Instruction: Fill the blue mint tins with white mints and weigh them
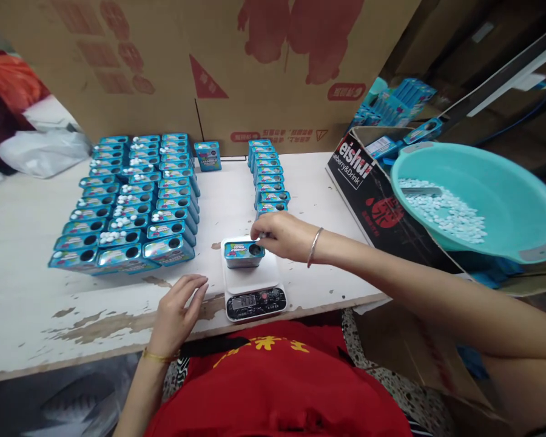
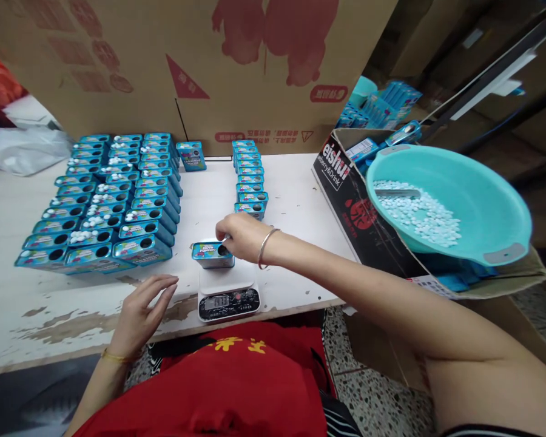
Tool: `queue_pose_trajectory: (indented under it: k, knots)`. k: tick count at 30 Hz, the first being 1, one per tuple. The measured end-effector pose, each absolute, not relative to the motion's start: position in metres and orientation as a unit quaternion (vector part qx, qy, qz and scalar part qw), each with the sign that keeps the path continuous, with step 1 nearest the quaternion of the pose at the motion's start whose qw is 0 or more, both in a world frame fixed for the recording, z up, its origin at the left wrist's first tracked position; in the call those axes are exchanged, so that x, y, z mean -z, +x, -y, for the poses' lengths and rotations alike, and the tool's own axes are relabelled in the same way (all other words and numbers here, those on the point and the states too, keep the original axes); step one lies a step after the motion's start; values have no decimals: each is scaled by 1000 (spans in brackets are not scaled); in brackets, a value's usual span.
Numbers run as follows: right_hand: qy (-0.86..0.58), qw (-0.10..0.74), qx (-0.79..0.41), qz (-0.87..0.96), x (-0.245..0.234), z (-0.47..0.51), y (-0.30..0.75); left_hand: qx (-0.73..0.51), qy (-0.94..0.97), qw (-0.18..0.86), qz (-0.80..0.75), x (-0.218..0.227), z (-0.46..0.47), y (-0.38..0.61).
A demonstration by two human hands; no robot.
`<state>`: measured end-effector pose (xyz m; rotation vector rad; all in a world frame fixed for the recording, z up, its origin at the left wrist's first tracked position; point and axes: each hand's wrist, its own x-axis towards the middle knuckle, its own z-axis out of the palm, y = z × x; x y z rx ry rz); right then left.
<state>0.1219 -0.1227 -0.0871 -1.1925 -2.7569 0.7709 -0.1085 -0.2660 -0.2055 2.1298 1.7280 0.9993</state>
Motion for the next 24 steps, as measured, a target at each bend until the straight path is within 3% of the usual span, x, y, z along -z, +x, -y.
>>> queue_pose_trajectory:
  k: [24]
  knots:
    - [-360,-69,-222,903,87,124,115,-336,742,114,-569,209,259,-108]
